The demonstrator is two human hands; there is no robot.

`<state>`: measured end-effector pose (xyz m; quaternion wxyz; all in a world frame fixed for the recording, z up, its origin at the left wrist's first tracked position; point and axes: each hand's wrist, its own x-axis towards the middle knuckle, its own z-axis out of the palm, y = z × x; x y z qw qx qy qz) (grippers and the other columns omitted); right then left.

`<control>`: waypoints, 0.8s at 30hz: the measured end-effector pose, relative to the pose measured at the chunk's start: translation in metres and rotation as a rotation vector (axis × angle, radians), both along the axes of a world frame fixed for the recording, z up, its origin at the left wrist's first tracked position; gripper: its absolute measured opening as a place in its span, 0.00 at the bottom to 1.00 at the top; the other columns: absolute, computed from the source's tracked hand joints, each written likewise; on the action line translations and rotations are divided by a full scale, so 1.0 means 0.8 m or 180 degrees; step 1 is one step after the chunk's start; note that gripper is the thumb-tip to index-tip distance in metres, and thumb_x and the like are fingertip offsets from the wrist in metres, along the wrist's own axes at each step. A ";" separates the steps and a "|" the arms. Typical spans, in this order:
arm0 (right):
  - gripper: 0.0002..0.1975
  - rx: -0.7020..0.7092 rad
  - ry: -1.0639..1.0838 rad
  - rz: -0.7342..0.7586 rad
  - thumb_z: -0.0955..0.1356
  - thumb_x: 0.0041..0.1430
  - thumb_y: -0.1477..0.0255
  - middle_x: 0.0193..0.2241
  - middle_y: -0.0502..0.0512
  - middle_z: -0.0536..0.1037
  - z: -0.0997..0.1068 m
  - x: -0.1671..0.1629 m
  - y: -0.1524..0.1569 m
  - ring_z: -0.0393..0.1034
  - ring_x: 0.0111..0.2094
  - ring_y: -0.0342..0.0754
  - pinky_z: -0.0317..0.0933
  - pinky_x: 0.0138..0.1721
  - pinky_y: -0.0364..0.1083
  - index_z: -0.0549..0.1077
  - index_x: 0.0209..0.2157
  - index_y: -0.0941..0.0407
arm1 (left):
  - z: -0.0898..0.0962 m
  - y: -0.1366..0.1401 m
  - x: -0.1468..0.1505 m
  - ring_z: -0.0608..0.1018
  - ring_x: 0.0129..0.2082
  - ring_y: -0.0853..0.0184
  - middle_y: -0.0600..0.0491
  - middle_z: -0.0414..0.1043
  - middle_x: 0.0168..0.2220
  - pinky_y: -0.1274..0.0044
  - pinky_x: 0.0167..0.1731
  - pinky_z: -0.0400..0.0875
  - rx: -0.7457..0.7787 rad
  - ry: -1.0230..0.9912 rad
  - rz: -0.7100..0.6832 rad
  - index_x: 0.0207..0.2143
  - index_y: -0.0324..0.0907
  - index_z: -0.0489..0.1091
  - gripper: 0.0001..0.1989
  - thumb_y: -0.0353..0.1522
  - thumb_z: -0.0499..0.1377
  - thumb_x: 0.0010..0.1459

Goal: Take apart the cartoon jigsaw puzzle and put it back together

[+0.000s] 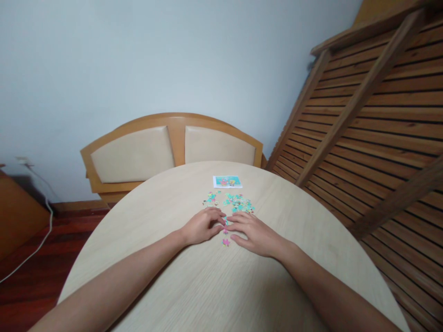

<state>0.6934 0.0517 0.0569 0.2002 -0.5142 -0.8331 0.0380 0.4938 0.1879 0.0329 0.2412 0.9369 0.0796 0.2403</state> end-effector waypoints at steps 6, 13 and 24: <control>0.13 -0.0034 0.0052 -0.0022 0.66 0.66 0.67 0.53 0.56 0.76 0.005 -0.003 -0.003 0.65 0.57 0.54 0.57 0.59 0.55 0.76 0.50 0.50 | 0.007 -0.005 -0.004 0.74 0.51 0.60 0.48 0.75 0.48 0.67 0.55 0.66 0.0265 0.0064 -0.0177 0.45 0.43 0.72 0.11 0.36 0.62 0.61; 0.12 0.0115 0.0235 -0.0226 0.66 0.66 0.68 0.51 0.56 0.77 -0.005 0.000 0.010 0.66 0.55 0.52 0.59 0.57 0.53 0.74 0.50 0.53 | 0.009 -0.008 -0.004 0.73 0.48 0.59 0.46 0.73 0.45 0.68 0.51 0.67 0.0379 0.0117 -0.0084 0.46 0.41 0.71 0.14 0.40 0.60 0.63; 0.14 0.0360 0.0070 -0.1304 0.66 0.65 0.67 0.52 0.59 0.76 -0.030 0.023 0.032 0.65 0.57 0.56 0.57 0.59 0.59 0.74 0.49 0.55 | 0.008 -0.007 -0.006 0.73 0.49 0.59 0.46 0.73 0.46 0.68 0.52 0.67 0.0353 0.0137 -0.0105 0.45 0.42 0.72 0.12 0.40 0.59 0.65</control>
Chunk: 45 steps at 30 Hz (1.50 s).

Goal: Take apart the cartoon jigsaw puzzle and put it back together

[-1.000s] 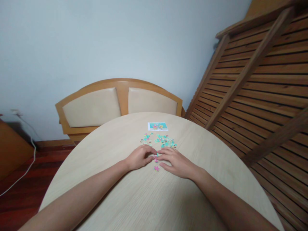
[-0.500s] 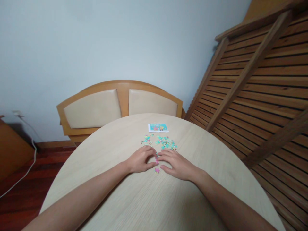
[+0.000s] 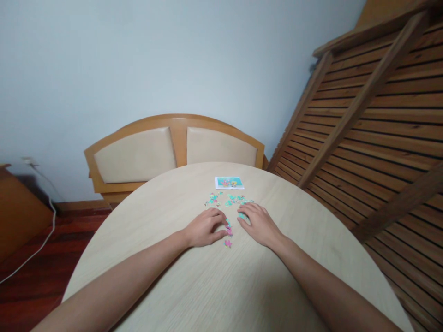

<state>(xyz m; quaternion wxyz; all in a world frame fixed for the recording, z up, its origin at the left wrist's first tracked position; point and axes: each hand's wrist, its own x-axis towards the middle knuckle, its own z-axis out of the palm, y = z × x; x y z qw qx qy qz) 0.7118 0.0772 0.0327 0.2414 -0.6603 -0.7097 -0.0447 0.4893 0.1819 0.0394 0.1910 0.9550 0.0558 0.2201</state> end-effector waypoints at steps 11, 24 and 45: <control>0.27 -0.0505 -0.0050 0.0048 0.62 0.66 0.65 0.65 0.61 0.64 0.003 -0.008 0.014 0.45 0.69 0.59 0.45 0.64 0.64 0.61 0.65 0.56 | 0.000 -0.001 0.002 0.73 0.49 0.59 0.46 0.73 0.47 0.67 0.53 0.67 -0.0034 -0.0002 -0.0026 0.45 0.42 0.73 0.11 0.39 0.59 0.65; 0.10 -0.0209 -0.0149 0.0377 0.67 0.62 0.77 0.42 0.58 0.80 0.025 -0.025 -0.024 0.69 0.51 0.55 0.62 0.52 0.55 0.78 0.43 0.54 | 0.005 -0.002 -0.001 0.75 0.50 0.60 0.47 0.74 0.50 0.67 0.54 0.67 0.0190 0.0110 -0.0169 0.46 0.45 0.76 0.11 0.34 0.55 0.66; 0.05 -0.0460 0.0306 0.0743 0.71 0.61 0.69 0.36 0.53 0.79 0.028 -0.008 -0.030 0.69 0.45 0.53 0.61 0.49 0.51 0.80 0.39 0.51 | 0.005 0.000 -0.004 0.75 0.51 0.60 0.47 0.73 0.52 0.68 0.54 0.67 0.0267 0.0142 -0.0246 0.47 0.45 0.76 0.11 0.34 0.56 0.66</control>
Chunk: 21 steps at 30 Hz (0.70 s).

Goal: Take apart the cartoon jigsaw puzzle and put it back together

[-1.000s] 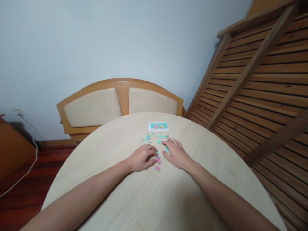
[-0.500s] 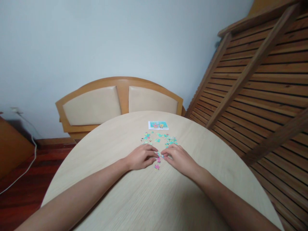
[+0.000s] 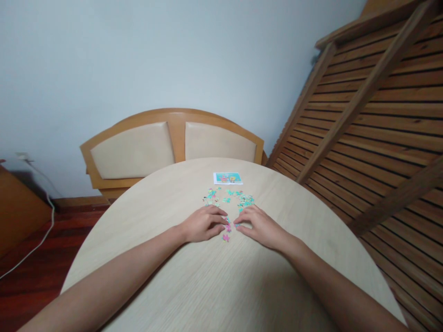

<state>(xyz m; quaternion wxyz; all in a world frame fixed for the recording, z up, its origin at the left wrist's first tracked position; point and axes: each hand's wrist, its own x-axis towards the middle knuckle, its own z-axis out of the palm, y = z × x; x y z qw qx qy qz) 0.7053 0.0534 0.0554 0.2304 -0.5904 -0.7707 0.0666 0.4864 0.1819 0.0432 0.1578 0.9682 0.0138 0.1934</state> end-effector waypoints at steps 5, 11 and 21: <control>0.03 -0.0067 0.0152 -0.0060 0.72 0.57 0.72 0.37 0.54 0.77 -0.005 -0.004 0.000 0.68 0.45 0.53 0.61 0.49 0.51 0.77 0.35 0.54 | 0.001 0.000 0.001 0.75 0.51 0.61 0.47 0.75 0.50 0.68 0.54 0.67 0.0104 -0.0080 -0.0210 0.47 0.45 0.76 0.11 0.35 0.56 0.67; 0.04 -0.0100 0.0249 -0.0080 0.73 0.56 0.72 0.36 0.52 0.78 -0.004 -0.013 -0.002 0.70 0.44 0.52 0.59 0.49 0.50 0.74 0.34 0.54 | -0.001 0.002 0.000 0.76 0.50 0.61 0.47 0.76 0.49 0.69 0.53 0.68 0.0102 -0.0025 -0.0351 0.44 0.44 0.77 0.10 0.33 0.57 0.66; 0.03 -0.0004 0.0232 -0.0128 0.73 0.58 0.71 0.36 0.51 0.80 -0.009 -0.019 0.004 0.73 0.42 0.50 0.58 0.46 0.49 0.76 0.35 0.54 | 0.002 0.001 -0.001 0.77 0.50 0.61 0.46 0.75 0.51 0.71 0.52 0.70 -0.0003 0.0046 -0.0324 0.46 0.44 0.77 0.11 0.33 0.57 0.66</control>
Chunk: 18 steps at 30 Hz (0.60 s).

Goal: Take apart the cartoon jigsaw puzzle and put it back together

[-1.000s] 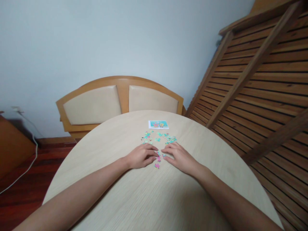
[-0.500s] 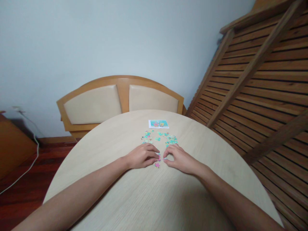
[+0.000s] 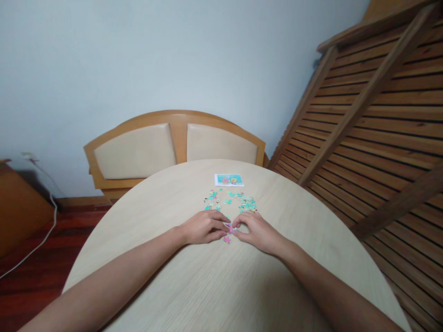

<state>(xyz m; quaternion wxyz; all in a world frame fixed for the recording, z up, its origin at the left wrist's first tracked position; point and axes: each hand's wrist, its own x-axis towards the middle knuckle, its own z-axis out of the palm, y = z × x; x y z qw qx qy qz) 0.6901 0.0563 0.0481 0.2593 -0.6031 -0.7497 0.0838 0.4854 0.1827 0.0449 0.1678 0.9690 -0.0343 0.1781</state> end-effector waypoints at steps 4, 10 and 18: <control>0.02 0.0033 -0.0027 0.0097 0.73 0.60 0.70 0.35 0.50 0.81 0.004 0.000 0.000 0.73 0.41 0.50 0.58 0.46 0.48 0.78 0.34 0.53 | 0.000 -0.001 -0.001 0.77 0.50 0.61 0.46 0.75 0.51 0.71 0.52 0.70 0.0008 0.0032 0.0016 0.46 0.44 0.77 0.11 0.33 0.57 0.66; 0.03 0.0054 -0.0159 0.0275 0.73 0.61 0.69 0.35 0.51 0.80 0.008 0.005 -0.001 0.73 0.41 0.50 0.58 0.45 0.48 0.79 0.34 0.53 | 0.000 0.000 -0.001 0.77 0.51 0.61 0.46 0.75 0.51 0.71 0.53 0.69 -0.0017 0.0028 0.0009 0.46 0.44 0.77 0.11 0.34 0.56 0.66; 0.06 0.0042 -0.0308 0.0306 0.72 0.61 0.69 0.39 0.53 0.80 0.008 0.008 -0.005 0.72 0.45 0.52 0.59 0.48 0.50 0.78 0.41 0.52 | 0.024 -0.012 -0.010 0.78 0.40 0.63 0.50 0.77 0.37 0.73 0.44 0.70 0.0078 0.0223 0.0299 0.38 0.42 0.74 0.12 0.41 0.57 0.65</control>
